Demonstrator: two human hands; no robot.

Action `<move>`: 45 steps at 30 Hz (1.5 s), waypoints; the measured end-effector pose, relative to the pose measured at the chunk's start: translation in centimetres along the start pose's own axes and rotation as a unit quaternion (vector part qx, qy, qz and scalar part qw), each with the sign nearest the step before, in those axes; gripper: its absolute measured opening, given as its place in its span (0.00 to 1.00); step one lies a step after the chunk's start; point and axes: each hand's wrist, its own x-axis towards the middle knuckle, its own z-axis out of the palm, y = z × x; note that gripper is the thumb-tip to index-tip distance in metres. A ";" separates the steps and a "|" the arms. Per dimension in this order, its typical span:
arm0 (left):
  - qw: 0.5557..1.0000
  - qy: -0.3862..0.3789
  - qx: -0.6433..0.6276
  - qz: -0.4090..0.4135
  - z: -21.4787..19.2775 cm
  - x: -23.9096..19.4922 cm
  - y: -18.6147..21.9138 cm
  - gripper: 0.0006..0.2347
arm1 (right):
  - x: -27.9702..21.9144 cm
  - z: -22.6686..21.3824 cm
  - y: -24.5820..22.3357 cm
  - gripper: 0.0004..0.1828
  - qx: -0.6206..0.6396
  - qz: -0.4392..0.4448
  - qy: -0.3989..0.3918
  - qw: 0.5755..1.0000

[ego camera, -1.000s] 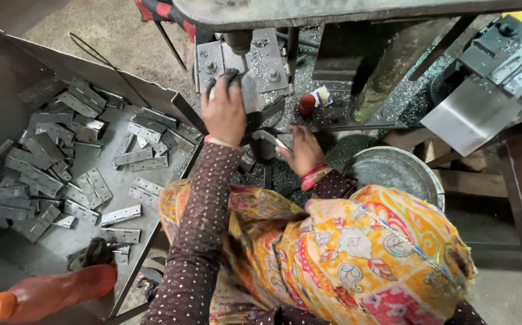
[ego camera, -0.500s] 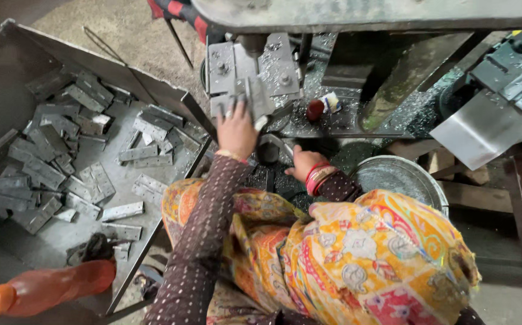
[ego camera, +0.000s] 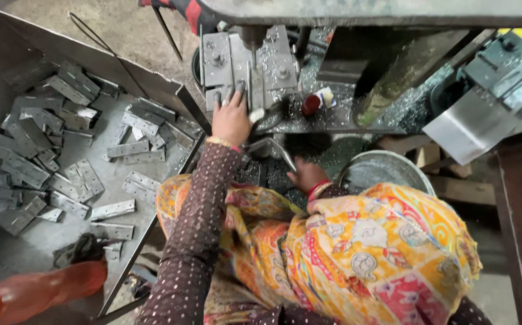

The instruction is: The person places metal hinge plates onto a jig under a drill press, lowers the drill to make holes, and then drops the finished pieces into a large metal bin.

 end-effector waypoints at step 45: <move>0.997 0.040 0.027 -0.059 5.8 6.5 -1.3 0.13 | 2.1 -5.7 -3.1 0.29 0.003 0.049 -0.095 0.994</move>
